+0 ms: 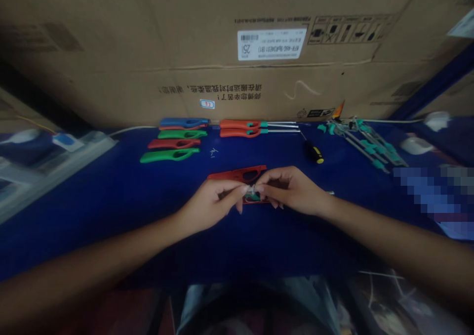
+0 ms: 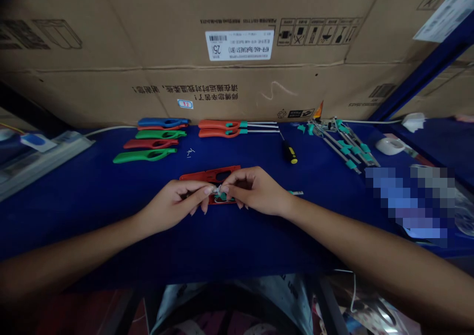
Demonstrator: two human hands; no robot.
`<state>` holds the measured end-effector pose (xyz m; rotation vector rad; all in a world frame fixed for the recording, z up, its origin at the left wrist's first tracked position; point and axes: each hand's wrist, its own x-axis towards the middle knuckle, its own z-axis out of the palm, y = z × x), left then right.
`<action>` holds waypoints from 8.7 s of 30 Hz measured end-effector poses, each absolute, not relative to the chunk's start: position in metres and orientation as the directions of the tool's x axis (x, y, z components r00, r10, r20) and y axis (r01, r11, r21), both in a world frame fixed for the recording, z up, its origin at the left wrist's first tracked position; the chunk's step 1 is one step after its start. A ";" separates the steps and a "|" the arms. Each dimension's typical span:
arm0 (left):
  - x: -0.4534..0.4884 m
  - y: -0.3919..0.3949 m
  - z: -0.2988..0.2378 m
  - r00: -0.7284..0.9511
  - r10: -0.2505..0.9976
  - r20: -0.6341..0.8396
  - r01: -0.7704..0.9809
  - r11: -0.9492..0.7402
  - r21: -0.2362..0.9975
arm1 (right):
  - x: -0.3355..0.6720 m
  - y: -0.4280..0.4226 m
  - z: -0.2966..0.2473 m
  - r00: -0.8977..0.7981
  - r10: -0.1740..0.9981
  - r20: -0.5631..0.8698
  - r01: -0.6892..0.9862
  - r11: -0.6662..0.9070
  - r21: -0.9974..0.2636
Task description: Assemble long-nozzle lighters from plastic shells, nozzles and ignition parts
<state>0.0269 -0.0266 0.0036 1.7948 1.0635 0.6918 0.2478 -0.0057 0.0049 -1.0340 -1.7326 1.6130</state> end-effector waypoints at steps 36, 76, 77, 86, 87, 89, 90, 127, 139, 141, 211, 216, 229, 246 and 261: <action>0.025 -0.027 0.005 0.475 0.879 -0.023 0.371 -0.177 0.912 | 0.248 -0.007 0.002 -0.553 0.832 -0.038 0.146 0.052 -0.988; -0.008 -0.016 0.019 0.646 0.755 0.112 0.590 -0.587 0.554 | 0.268 -0.006 0.007 -0.906 0.382 0.185 0.350 0.919 -0.181; -0.008 -0.016 0.019 0.642 0.758 0.114 0.592 -0.584 0.555 | 0.268 -0.006 0.007 -0.906 0.385 0.177 0.356 0.918 -0.175; -0.002 -0.019 0.021 0.602 0.790 0.117 0.624 -0.557 0.549 | 0.263 -0.010 0.006 -0.921 0.356 0.160 0.341 0.933 -0.114; -0.002 -0.020 0.021 0.603 0.789 0.116 0.627 -0.559 0.543 | 0.263 -0.012 0.005 -0.921 0.359 0.150 0.345 0.932 -0.113; -0.002 -0.022 0.020 0.601 0.792 0.108 0.643 -0.559 0.524 | 0.262 -0.014 0.006 -0.921 0.363 0.140 0.349 0.930 -0.113; -0.002 -0.022 0.020 0.599 0.794 0.104 0.651 -0.559 0.513 | 0.262 -0.015 0.006 -0.922 0.362 0.140 0.348 0.931 -0.115; 0.005 -0.027 0.002 0.776 0.601 0.194 0.508 -0.776 0.374 | 0.278 0.004 0.012 -0.850 0.456 0.262 0.370 0.873 -0.319; 0.004 -0.024 -0.003 0.775 0.593 0.219 0.478 -0.777 0.410 | 0.281 0.005 0.016 -0.821 0.514 0.248 0.403 0.830 -0.386; 0.004 -0.024 -0.004 0.777 0.584 0.233 0.469 -0.785 0.404 | 0.282 0.008 0.015 -0.801 0.525 0.288 0.403 0.828 -0.390; -0.006 -0.016 0.020 0.749 0.644 0.160 0.631 -0.765 0.125 | 0.270 0.005 0.002 -0.796 0.567 0.211 0.491 0.810 -0.322; -0.005 -0.016 0.018 0.749 0.642 0.163 0.624 -0.767 0.150 | 0.272 0.004 0.005 -0.817 0.513 0.263 0.483 0.859 -0.171; -0.007 -0.017 0.011 0.728 0.610 0.313 0.586 -0.790 0.179 | 0.276 0.004 0.006 -0.811 0.425 0.401 0.455 0.890 -0.025; -0.005 -0.011 0.003 0.744 0.600 0.293 0.607 -0.791 0.076 | 0.272 0.005 0.011 -0.819 0.507 0.268 0.458 0.860 -0.227; -0.002 -0.014 -0.001 0.794 0.555 0.249 0.531 -0.832 0.162 | 0.265 -0.006 0.009 -0.867 0.387 0.314 0.374 0.922 -0.104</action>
